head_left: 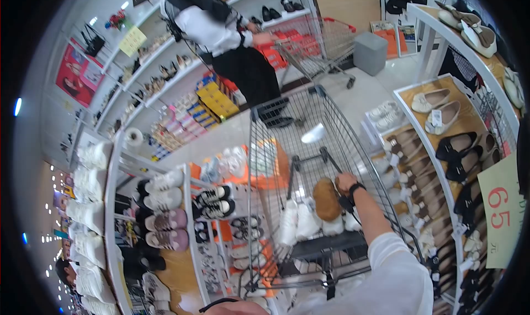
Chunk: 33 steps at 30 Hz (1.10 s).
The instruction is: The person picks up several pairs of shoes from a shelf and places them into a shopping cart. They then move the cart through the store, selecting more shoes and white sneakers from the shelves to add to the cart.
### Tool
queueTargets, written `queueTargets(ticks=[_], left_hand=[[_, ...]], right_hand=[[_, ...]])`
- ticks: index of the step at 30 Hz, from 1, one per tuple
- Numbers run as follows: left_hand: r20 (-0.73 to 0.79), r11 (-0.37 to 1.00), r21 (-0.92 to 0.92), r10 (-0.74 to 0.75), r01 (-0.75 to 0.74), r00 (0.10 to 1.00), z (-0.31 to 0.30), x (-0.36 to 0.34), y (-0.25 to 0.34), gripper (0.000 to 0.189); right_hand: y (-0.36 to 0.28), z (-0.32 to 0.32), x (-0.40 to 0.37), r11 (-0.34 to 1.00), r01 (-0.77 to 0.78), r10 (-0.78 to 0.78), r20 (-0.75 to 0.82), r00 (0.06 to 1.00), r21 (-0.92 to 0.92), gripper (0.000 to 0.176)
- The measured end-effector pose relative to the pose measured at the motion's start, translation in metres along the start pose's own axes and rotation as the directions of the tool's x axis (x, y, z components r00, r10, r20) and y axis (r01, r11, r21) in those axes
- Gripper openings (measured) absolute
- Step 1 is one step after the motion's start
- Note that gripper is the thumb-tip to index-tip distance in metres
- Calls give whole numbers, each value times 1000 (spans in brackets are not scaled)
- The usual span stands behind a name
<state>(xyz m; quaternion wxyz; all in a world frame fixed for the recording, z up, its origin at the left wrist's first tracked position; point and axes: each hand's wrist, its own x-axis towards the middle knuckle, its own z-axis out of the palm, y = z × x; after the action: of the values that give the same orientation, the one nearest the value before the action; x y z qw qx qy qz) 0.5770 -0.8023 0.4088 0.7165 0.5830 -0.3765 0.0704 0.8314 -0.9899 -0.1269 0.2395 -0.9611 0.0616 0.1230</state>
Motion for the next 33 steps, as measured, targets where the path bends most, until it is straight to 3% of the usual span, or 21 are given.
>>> queueTargets(ticks=[1,3,4,7,12,14,16,19,22,24,26,28,29,31,32,33], left_hand=[[25,999,16,29,-29,999,-4,8,-6,10],[265,980,-118,187,-161,946,-12,23,-18,10],[313,984,-100,173,-149,934,-12,27,-16,11],[257,963,-139,261,-231,931,6,34,-21,11],[502,964,-109,264,-243,823,-6,55,-18,7],[475,962,-96,271,-256,837,-3,50,-21,8],[444,960,-83,275,-267,853,1,48,-22,8],[370,957,-119,291,-266,882,5,46,-24,10],[394,924,-160,383,-348,835,-4,48,-33,14],[452,898,3,390,-439,802,-18,45,-36,17],[457,895,184,288,-406,842,-33,33,-41,17],[451,877,417,29,-240,892,-43,29,-38,15],[451,876,416,32,-242,892,-47,19,-43,15],[97,736,660,-283,151,954,-66,-18,-60,10],[97,737,659,-281,150,955,-78,-38,-73,10],[-39,646,707,-373,289,927,-93,-59,-88,8]], right_hand=[[0,6,1,1000,-1,1,-30,1000,24,24],[0,4,-4,997,76,-77,-71,994,-18,27],[-3,2,-5,994,103,-105,-70,992,-28,25],[-2,18,11,999,32,-33,69,997,16,33],[-14,2,8,999,45,-45,97,994,2,41],[-10,7,11,997,71,-71,106,992,0,42],[-5,17,17,995,99,-99,9,995,9,41],[0,24,22,999,54,-53,47,997,-3,41],[-6,19,20,997,49,-45,73,996,-54,41],[-12,8,16,993,86,-79,83,993,-78,42],[-16,4,15,987,124,-114,91,989,-105,42],[-18,2,18,982,186,-185,119,975,0,43],[-17,2,17,982,186,-185,118,976,-2,43],[-18,-2,14,950,311,-308,71,949,-33,42],[-20,-4,12,950,311,-308,70,949,-35,42],[-23,-6,9,938,333,-322,108,940,-97,41]])
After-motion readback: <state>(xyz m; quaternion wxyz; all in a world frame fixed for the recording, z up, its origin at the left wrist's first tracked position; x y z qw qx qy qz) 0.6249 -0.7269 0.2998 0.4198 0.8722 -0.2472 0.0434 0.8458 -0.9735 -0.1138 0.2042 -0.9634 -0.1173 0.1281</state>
